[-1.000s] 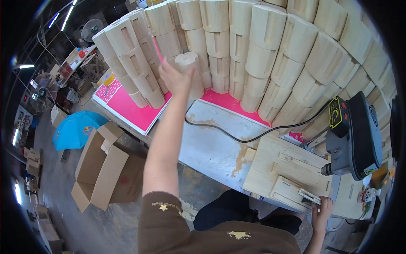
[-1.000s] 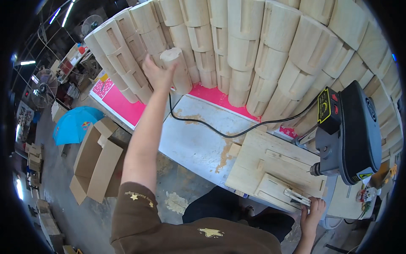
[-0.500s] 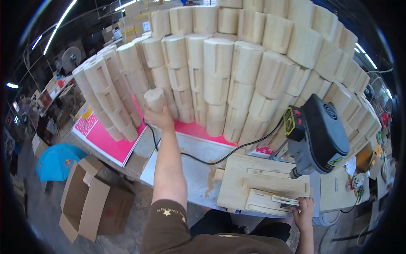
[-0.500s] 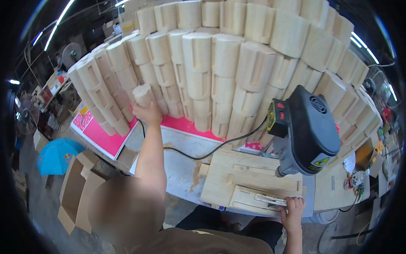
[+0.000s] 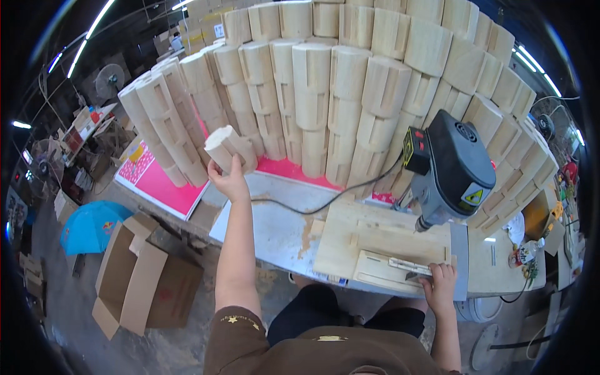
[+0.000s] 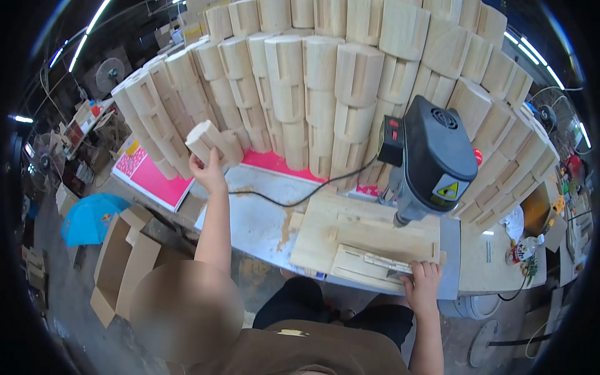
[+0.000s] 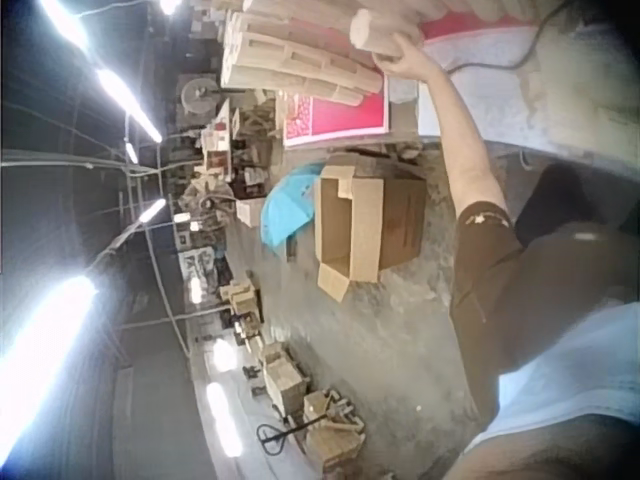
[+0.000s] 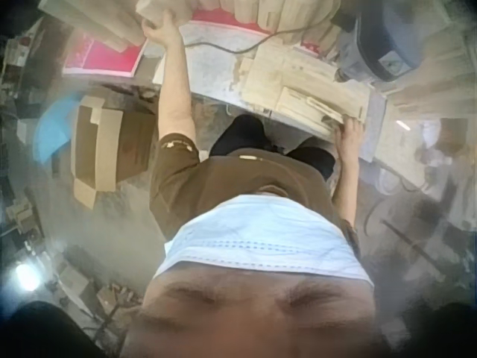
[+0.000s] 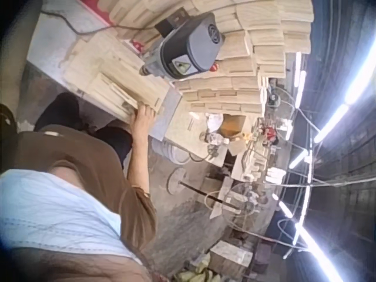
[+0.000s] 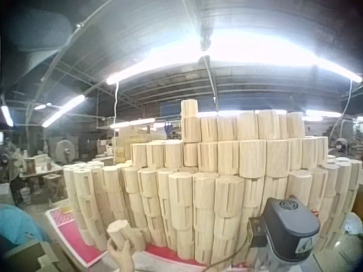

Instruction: Using a drill press to drill holes into cylindrical wooden blocks while measuring for accuracy.

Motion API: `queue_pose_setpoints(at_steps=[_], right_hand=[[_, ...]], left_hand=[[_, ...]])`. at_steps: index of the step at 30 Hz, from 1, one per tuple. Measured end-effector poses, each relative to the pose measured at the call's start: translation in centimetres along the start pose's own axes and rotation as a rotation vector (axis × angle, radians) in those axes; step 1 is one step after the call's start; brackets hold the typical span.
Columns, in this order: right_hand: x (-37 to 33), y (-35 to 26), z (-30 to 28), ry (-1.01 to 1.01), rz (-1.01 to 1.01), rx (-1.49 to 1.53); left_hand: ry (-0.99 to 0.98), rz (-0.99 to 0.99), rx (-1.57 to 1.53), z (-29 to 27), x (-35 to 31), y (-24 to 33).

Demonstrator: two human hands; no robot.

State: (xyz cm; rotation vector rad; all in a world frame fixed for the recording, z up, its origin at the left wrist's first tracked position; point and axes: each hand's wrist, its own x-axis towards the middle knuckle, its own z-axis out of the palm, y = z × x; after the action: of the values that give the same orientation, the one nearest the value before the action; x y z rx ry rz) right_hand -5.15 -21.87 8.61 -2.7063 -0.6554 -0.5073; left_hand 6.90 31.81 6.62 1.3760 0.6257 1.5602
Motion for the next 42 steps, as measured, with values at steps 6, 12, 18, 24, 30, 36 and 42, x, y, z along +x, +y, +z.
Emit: queue_pose_setpoints(at_steps=[6, 12, 18, 24, 30, 36, 42], right_hand=[[0.2, 0.3, 0.1, -0.017, -0.032, 0.002], [-0.5, 0.6, -0.6, -0.056, -0.008, -0.049], [1.1, 3.4, 1.3, 0.007, -0.036, -0.001], [2.8, 4.7, 0.8, -0.08, -0.06, 0.148], [2.6, 4.8, 0.5, -0.096, -0.071, 0.192], [2.3, 5.3, 0.5, -0.109, -0.048, 0.172], [2.2, 5.1, 0.5, -0.096, -0.036, 0.142]], left_hand=[[-0.366, -0.254, -0.443, -5.8, -4.4, 8.2], [-0.945, -0.49, -0.319, -8.5, -11.1, 13.4], [-1.498, -0.503, 0.004, -7.4, -15.5, 15.7], [-1.773, -0.474, 0.169, -3.7, -18.0, 15.0], [-1.934, -0.454, 0.35, -1.0, -18.6, 14.9], [-1.976, -0.399, 0.37, 0.0, -19.4, 14.7], [-1.981, -0.52, 0.251, 0.7, -19.4, 13.6]])
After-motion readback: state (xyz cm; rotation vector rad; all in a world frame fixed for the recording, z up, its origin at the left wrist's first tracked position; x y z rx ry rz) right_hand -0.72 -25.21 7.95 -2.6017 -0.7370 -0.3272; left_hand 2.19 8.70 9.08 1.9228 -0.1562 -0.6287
